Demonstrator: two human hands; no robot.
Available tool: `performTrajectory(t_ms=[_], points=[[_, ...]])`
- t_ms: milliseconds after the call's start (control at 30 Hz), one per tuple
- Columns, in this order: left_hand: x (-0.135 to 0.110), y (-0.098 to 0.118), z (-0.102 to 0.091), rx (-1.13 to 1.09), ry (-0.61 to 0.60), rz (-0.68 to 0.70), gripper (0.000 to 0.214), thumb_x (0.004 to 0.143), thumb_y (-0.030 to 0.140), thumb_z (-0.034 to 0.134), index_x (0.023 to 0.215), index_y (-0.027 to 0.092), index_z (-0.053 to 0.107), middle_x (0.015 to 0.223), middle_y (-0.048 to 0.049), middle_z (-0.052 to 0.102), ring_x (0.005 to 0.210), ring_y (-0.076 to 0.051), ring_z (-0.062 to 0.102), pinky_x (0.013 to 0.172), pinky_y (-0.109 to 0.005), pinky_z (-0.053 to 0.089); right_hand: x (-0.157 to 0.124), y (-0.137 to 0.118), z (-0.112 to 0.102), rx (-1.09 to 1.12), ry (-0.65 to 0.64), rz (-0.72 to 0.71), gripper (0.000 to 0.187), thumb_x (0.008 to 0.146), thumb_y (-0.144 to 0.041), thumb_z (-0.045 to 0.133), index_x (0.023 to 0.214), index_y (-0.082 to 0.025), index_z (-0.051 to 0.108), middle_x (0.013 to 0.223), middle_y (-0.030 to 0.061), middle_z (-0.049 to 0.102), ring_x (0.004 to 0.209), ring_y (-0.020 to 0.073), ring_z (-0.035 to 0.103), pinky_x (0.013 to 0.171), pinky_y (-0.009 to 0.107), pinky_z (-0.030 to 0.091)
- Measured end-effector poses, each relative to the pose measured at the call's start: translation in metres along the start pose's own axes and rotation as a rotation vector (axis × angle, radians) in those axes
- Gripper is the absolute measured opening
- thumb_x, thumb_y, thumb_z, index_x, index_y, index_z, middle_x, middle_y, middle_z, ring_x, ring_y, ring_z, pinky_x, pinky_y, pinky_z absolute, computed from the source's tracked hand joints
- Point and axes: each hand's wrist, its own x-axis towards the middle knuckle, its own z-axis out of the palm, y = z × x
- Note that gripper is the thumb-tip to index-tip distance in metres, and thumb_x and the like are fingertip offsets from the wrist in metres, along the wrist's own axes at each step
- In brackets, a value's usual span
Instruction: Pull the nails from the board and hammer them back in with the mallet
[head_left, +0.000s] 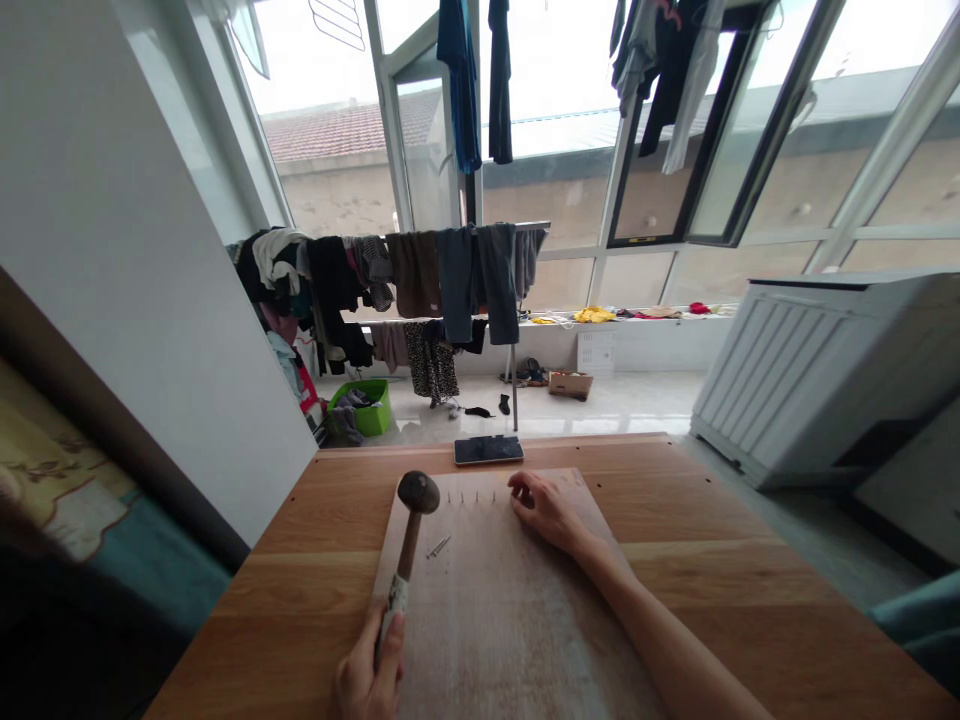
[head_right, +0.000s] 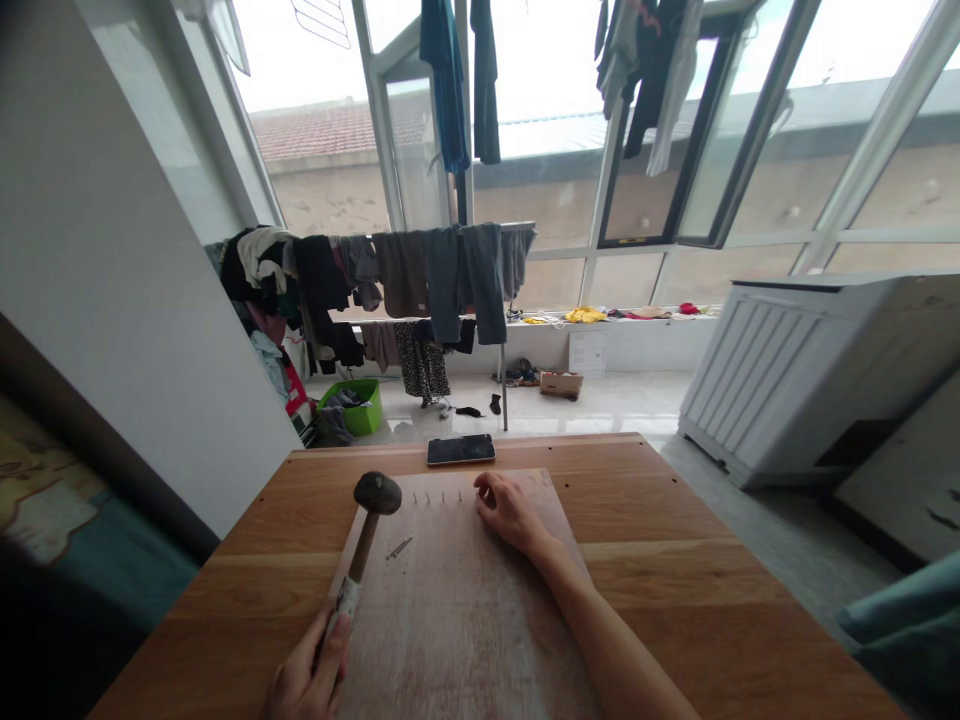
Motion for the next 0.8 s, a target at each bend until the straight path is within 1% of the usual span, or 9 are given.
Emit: performTrajectory(t_ms=[100,167,233,333,433,533,600,700,800], points=[[-0.004,0.006,0.005,-0.088,-0.034,-0.047,0.102,0.068,0.097,0.037,0.123,0.015,0.063,0.053,0.0054,0.049,0.034,-0.014,0.045,0.028,-0.024,0.028,0.0,0.0,0.0,0.038,-0.001,0.025,0.025,0.081,-0.016,0.055,0.105,-0.018,0.063,0.089,0.004,0.071,0.075,0.0167,0.065,0.074,0.03,0.051],[-0.007,0.015,0.01,-0.122,-0.068,-0.067,0.096,0.067,0.096,0.04,0.118,0.018,0.063,0.054,0.0062,0.048,0.033,-0.013,0.042,0.027,-0.023,0.023,0.0,0.0,0.001,0.058,-0.013,0.036,0.028,0.081,-0.016,0.056,0.108,-0.018,0.062,0.089,0.0036,0.071,0.075,0.0168,0.066,0.074,0.03,0.052],[-0.009,0.028,0.016,-0.128,-0.12,-0.057,0.087,0.07,0.094,0.042,0.112,0.021,0.063,0.056,0.0069,0.047,0.033,-0.011,0.039,0.028,-0.023,0.022,0.0,0.001,0.002,0.074,-0.015,0.042,0.032,0.08,-0.015,0.057,0.111,-0.02,0.06,0.09,0.0028,0.071,0.075,0.0166,0.066,0.075,0.029,0.052],[-0.006,0.049,0.024,-0.098,-0.242,0.038,0.075,0.079,0.087,0.04,0.105,0.02,0.062,0.058,0.0061,0.049,0.036,-0.011,0.04,0.032,-0.023,0.029,0.0,0.006,0.003,0.106,0.012,0.042,0.04,0.077,-0.012,0.056,0.116,-0.021,0.056,0.093,0.002,0.07,0.076,0.0159,0.066,0.075,0.028,0.053],[0.0,0.068,0.033,-0.022,-0.332,0.157,0.069,0.086,0.081,0.036,0.099,0.019,0.063,0.059,0.0036,0.052,0.044,-0.013,0.049,0.042,-0.024,0.038,0.002,0.013,0.005,0.154,0.078,0.052,0.048,0.074,-0.006,0.05,0.119,-0.022,0.054,0.097,0.0024,0.069,0.079,0.0156,0.066,0.072,0.027,0.054],[0.005,0.081,0.042,0.077,-0.344,0.241,0.064,0.09,0.074,0.034,0.096,0.018,0.066,0.06,0.0006,0.056,0.056,-0.018,0.058,0.056,-0.028,0.046,0.005,0.018,0.005,0.195,0.146,0.087,0.053,0.07,-0.002,0.044,0.119,-0.021,0.053,0.097,0.0035,0.069,0.08,0.0161,0.067,0.072,0.028,0.054],[0.006,0.085,0.047,0.121,-0.349,0.275,0.061,0.091,0.067,0.036,0.1,0.017,0.069,0.068,-0.004,0.064,0.066,-0.022,0.063,0.066,-0.032,0.049,0.006,0.02,0.006,0.206,0.177,0.101,0.054,0.069,-0.001,0.044,0.118,-0.02,0.053,0.096,0.0044,0.069,0.08,0.0166,0.068,0.075,0.029,0.055],[0.007,0.083,0.052,0.119,-0.336,0.269,0.063,0.091,0.063,0.038,0.114,0.013,0.069,0.082,-0.0104,0.072,0.082,-0.028,0.069,0.078,-0.036,0.051,0.007,0.022,0.008,0.21,0.197,0.097,0.054,0.068,-0.001,0.044,0.118,-0.02,0.054,0.096,0.0047,0.069,0.079,0.0168,0.067,0.077,0.029,0.055],[0.009,0.079,0.053,0.098,-0.272,0.265,0.07,0.091,0.067,0.038,0.121,0.011,0.067,0.087,-0.0137,0.074,0.089,-0.031,0.07,0.082,-0.037,0.053,0.006,0.023,0.009,0.202,0.193,0.098,0.054,0.069,-0.001,0.043,0.119,-0.02,0.054,0.098,0.0043,0.068,0.079,0.0162,0.067,0.076,0.029,0.055]])
